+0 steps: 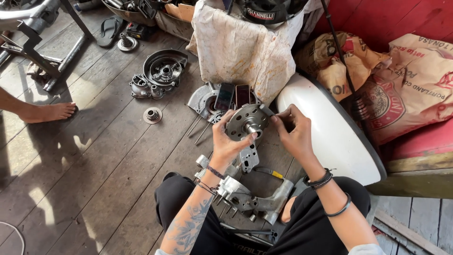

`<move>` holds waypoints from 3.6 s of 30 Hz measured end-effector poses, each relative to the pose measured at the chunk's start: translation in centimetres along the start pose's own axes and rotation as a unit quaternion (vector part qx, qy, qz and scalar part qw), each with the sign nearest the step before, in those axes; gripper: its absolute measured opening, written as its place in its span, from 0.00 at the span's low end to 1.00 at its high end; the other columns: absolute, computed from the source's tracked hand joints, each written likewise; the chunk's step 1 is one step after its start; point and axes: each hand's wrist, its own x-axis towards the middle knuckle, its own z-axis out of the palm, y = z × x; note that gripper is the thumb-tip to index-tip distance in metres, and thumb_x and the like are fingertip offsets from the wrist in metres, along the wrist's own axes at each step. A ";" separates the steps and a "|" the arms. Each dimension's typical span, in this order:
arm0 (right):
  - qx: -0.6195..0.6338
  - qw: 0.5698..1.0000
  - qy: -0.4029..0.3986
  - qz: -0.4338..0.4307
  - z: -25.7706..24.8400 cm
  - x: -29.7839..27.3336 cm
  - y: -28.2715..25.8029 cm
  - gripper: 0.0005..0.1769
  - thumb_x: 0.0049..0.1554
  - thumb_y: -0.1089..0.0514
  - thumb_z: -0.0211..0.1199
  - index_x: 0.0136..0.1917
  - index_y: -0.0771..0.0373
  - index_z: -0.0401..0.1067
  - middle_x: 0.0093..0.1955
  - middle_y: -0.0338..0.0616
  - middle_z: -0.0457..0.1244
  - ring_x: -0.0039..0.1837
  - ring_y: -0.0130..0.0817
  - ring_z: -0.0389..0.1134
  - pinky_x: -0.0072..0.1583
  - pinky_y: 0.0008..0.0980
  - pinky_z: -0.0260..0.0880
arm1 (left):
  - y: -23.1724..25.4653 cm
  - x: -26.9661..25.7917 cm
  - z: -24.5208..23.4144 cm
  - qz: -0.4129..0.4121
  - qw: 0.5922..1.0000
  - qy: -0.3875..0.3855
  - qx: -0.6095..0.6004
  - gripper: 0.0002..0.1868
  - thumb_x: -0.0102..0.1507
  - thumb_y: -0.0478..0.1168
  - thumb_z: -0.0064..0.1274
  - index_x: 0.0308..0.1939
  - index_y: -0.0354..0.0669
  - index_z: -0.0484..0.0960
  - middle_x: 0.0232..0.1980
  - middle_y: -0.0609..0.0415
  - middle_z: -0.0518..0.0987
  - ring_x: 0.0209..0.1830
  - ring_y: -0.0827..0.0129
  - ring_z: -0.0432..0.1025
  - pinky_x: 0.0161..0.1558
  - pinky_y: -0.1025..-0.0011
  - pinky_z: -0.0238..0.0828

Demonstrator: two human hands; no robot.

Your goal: The person sits on a wooden floor and cleans a circular metal engine part using a small brush. They scrub the surface and edges of the part while holding it in their left hand. Other disassembled engine components are visible on the floor nearby.

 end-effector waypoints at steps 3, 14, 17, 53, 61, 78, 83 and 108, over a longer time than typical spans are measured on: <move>0.008 1.000 -0.007 -0.005 0.3 0.0 -0.3 0.10 0.62 0.59 0.68 0.43 0.62 0.69 0.29 0.49 0.66 0.32 0.30 0.64 0.36 0.30 0.67 | -0.8 0.1 -0.1 0.014 1.000 0.009 0.003 0.23 0.47 0.38 0.74 0.42 0.30 0.83 0.34 0.46 0.76 0.36 0.76 0.66 0.35 0.75 0.70; 0.000 1.000 -0.028 0.005 0.3 0.9 0.3 0.06 0.64 0.62 0.65 0.46 0.64 0.70 0.30 0.49 0.64 0.31 0.30 0.62 0.36 0.29 0.64 | -1.2 -0.2 -0.5 0.027 0.999 0.036 -0.011 0.27 0.44 0.39 0.75 0.43 0.32 0.84 0.34 0.50 0.77 0.35 0.78 0.68 0.34 0.77 0.69; 0.004 1.000 -0.024 0.016 1.1 0.5 0.6 0.07 0.64 0.62 0.66 0.47 0.64 0.69 0.33 0.50 0.65 0.35 0.29 0.62 0.39 0.30 0.65 | -0.7 -0.2 -0.8 0.030 0.999 0.034 -0.008 0.30 0.43 0.42 0.76 0.44 0.30 0.84 0.34 0.46 0.77 0.34 0.74 0.69 0.34 0.74 0.70; -0.071 0.995 0.003 -0.073 -0.9 0.8 -2.0 0.09 0.62 0.64 0.69 0.43 0.65 0.70 0.30 0.54 0.67 0.29 0.35 0.67 0.35 0.29 0.68 | 1.7 -1.6 2.8 -0.381 0.885 0.225 -0.146 0.25 0.59 0.50 0.67 0.48 0.34 0.78 0.40 0.49 0.78 0.42 0.69 0.72 0.46 0.69 0.75; -0.038 0.996 0.001 -0.085 -1.3 0.4 -1.3 0.09 0.63 0.61 0.67 0.43 0.63 0.70 0.30 0.51 0.68 0.33 0.29 0.67 0.34 0.28 0.66 | -1.7 -2.3 1.0 -0.349 0.904 0.197 -0.149 0.22 0.59 0.48 0.67 0.53 0.42 0.84 0.48 0.51 0.83 0.48 0.66 0.76 0.48 0.64 0.79; -0.060 0.995 -0.012 -0.081 -0.7 -0.4 -2.1 0.09 0.59 0.63 0.70 0.40 0.64 0.70 0.29 0.52 0.68 0.31 0.35 0.69 0.35 0.29 0.69 | -0.9 -1.9 1.3 -0.349 0.900 0.217 -0.146 0.20 0.59 0.47 0.67 0.51 0.43 0.86 0.49 0.51 0.84 0.47 0.67 0.76 0.46 0.66 0.79; -0.055 0.996 0.002 -0.068 -1.2 0.2 -2.1 0.08 0.60 0.63 0.69 0.42 0.66 0.72 0.31 0.56 0.69 0.33 0.38 0.70 0.36 0.34 0.69 | -2.9 -2.2 0.3 -0.384 0.888 0.221 -0.122 0.23 0.58 0.50 0.68 0.53 0.48 0.83 0.57 0.55 0.82 0.53 0.68 0.76 0.47 0.65 0.79; -0.067 0.993 -0.009 -0.100 -0.1 0.0 -1.5 0.08 0.59 0.62 0.69 0.43 0.64 0.70 0.33 0.54 0.70 0.36 0.45 0.74 0.37 0.37 0.74 | -2.9 -1.7 0.9 -0.283 0.933 0.193 -0.115 0.14 0.62 0.46 0.65 0.46 0.42 0.87 0.42 0.55 0.81 0.43 0.75 0.72 0.47 0.69 0.75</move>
